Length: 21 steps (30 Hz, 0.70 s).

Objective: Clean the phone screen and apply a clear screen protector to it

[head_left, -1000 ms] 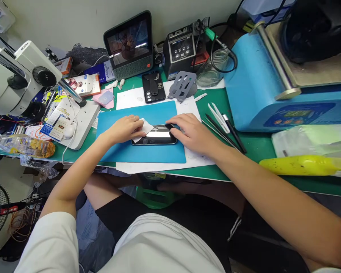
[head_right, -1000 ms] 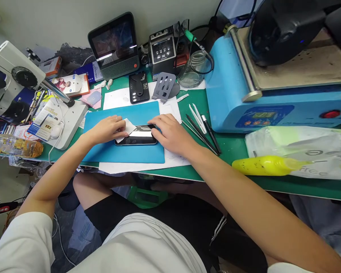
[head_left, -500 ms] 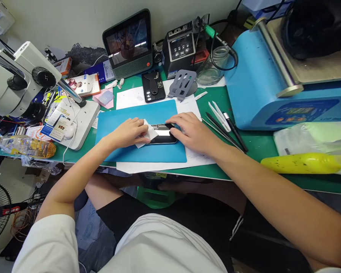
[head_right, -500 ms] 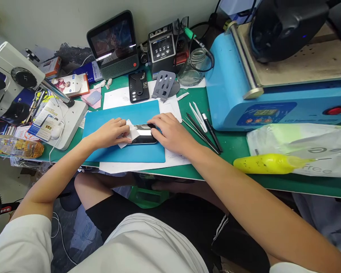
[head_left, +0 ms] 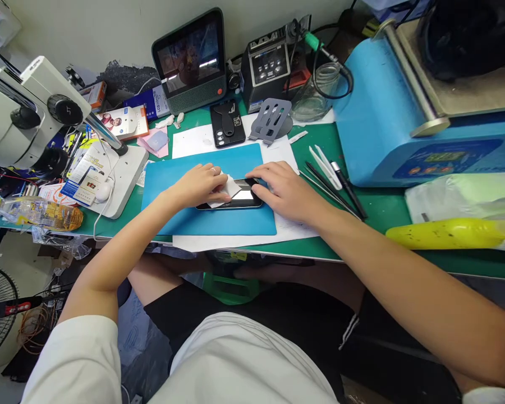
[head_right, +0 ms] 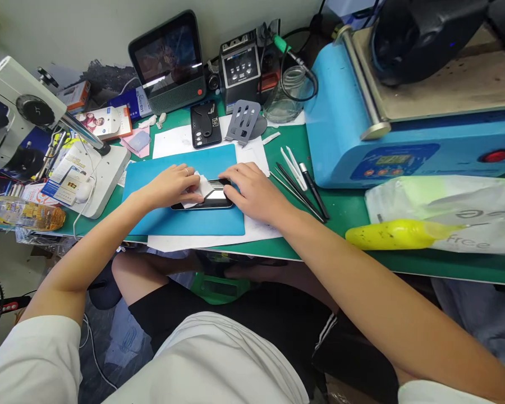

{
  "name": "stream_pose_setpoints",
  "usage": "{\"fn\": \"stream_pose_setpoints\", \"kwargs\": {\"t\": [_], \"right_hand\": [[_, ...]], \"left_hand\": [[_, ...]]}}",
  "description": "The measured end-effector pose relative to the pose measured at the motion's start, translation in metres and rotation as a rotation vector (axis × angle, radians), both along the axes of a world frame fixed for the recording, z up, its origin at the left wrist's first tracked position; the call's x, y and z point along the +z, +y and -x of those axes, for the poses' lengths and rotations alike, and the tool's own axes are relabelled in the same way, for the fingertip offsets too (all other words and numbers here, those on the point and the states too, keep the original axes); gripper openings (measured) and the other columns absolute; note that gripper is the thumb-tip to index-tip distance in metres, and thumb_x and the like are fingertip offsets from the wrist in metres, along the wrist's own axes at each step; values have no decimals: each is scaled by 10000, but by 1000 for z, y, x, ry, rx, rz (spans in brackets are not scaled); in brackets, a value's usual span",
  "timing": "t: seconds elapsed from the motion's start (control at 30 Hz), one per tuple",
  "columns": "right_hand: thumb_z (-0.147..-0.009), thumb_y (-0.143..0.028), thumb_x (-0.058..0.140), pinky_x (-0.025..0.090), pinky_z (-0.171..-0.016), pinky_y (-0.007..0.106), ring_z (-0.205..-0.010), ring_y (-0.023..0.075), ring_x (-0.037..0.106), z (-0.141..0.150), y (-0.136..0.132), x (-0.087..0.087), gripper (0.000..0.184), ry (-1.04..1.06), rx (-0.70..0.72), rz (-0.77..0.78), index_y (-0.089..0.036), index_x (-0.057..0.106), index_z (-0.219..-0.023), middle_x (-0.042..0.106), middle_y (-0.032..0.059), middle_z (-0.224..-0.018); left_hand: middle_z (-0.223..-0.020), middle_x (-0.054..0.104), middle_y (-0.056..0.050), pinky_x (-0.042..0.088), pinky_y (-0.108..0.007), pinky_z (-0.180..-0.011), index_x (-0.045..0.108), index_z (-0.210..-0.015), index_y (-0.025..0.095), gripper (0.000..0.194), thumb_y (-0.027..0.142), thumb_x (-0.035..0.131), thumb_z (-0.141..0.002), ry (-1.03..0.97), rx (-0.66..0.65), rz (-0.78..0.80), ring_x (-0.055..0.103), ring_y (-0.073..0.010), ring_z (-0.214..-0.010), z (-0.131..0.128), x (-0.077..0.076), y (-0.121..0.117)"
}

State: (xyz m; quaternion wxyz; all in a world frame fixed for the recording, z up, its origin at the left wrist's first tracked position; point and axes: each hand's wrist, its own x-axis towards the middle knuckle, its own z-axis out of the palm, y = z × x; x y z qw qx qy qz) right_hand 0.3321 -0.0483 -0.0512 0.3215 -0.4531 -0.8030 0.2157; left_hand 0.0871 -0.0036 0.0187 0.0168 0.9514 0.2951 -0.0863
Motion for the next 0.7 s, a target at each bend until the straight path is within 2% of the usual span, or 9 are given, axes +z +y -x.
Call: {"fn": "stream_pose_setpoints", "kwargs": {"t": [0.23,0.47,0.7], "right_hand": [[-1003,-370,457,478,-1055,617,-1206,373,591,0,0,-1,351,2,0,-7,-284,698,-1243,707,116,-1226],[-1003,-356,455,469,-1066,601,-1209,365,588,1,1,0,346,-1,-3,-11,-250,690,-1233,703,131,-1221],[-1011,-359,458,460,-1079,588,-1226,362,582,-2,0,-1,337,-11,-4,-9,-268,685,-1243,702,121,-1231]], "left_hand": [[-973,695,-123,315,-351,-728,679,-932,171,317,444,572,-1053,13,-69,-26,601,-257,-885,-2,-2,-8],[-945,699,-114,311,-355,-726,681,-913,165,334,469,610,-1032,-6,32,-17,599,-264,-886,-7,-1,2],[-937,696,-126,306,-360,-729,691,-924,161,354,497,629,-1019,-36,-3,-47,598,-274,-884,-9,-8,0]]}}
